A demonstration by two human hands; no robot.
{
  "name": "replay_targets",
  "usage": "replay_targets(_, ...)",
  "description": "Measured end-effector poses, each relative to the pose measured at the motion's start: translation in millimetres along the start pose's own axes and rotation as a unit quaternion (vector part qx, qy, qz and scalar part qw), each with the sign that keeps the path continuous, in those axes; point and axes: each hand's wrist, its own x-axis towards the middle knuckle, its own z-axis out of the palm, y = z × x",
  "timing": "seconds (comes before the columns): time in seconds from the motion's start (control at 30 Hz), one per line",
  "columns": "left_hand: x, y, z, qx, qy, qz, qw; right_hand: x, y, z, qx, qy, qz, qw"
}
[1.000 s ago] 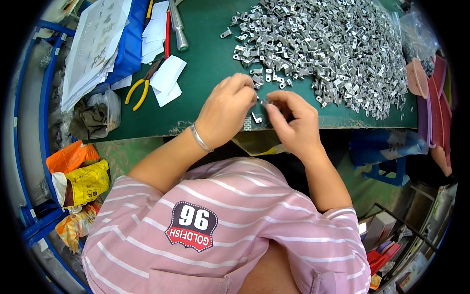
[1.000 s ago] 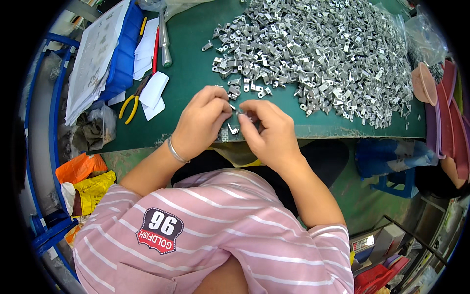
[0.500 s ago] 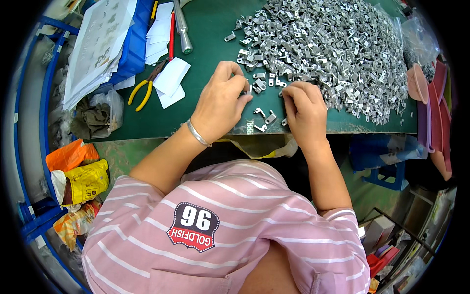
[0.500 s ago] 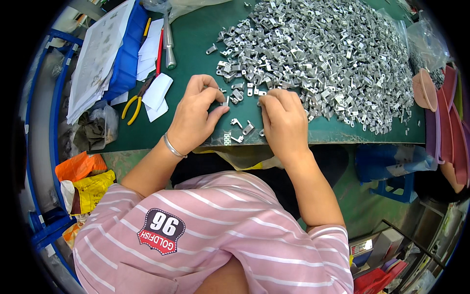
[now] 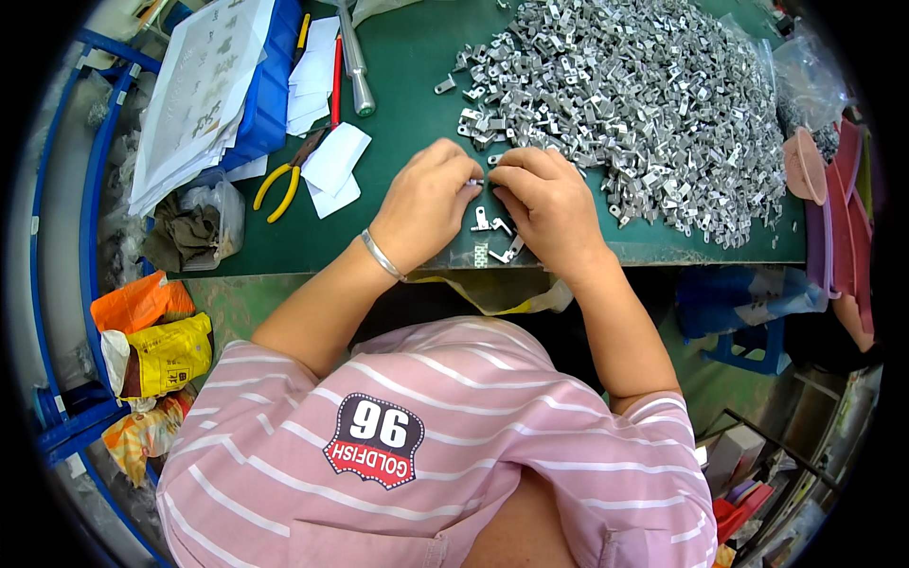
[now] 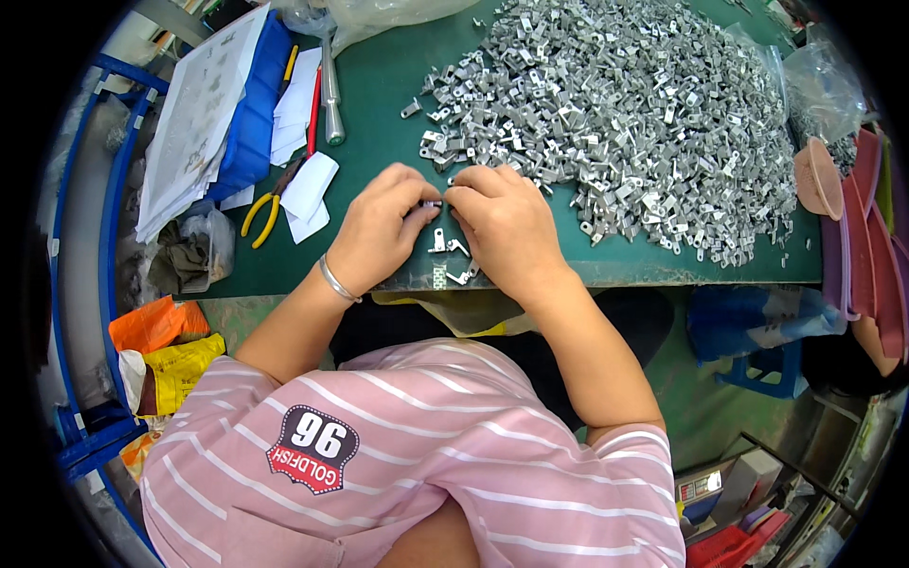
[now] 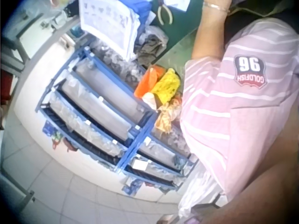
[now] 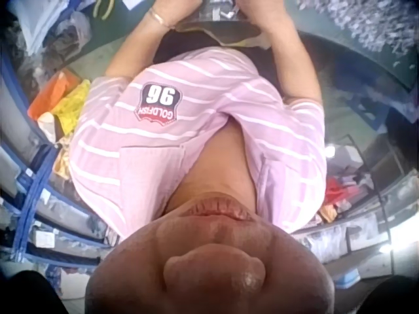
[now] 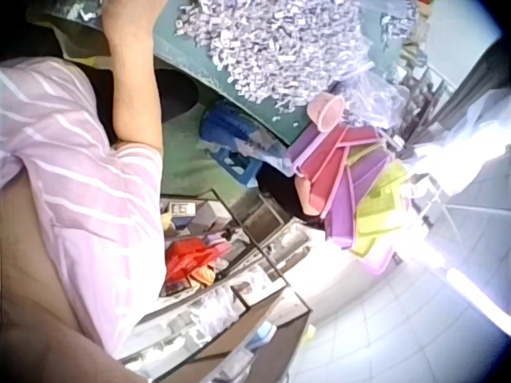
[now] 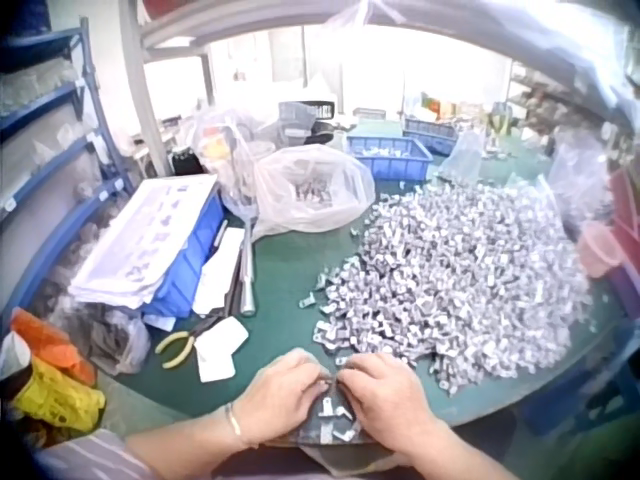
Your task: The person sits at a green workbench and repeatedly picks up small, silver metal components from a large pile. They manipulate the parts with both hands, appearing to join or align them, and then place the finished items back onto the table. The process is continuous and repetitive throughout the clip.
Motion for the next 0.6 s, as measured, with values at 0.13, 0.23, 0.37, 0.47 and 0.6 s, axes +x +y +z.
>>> replay_targets(0.13, -3, 6, -4, -0.053, -0.006, 0.001, 0.999, -6, 0, -4, 0.036, -0.007, 0.051, 0.998)
replay_targets(0.23, -7, 8, -3, -0.08, 0.001, 0.037, 0.996, -14, -3, -19, 0.098, -0.024, 0.073, 0.992)
replay_targets(0.37, -5, 5, -7, -0.12, -0.07, 0.121, 0.983, -21, -1, -40, 0.21, -0.096, 0.089, 0.969)
replay_targets(0.47, 8, 9, -7, -0.073, -0.053, 0.127, 0.988, -21, 7, -28, 0.066, 0.019, 0.095, 0.993)
replay_targets(0.6, 27, 0, 12, 0.015, -0.019, 0.079, 0.997, -15, 12, -17, -0.039, 0.029, 0.096, 0.994)
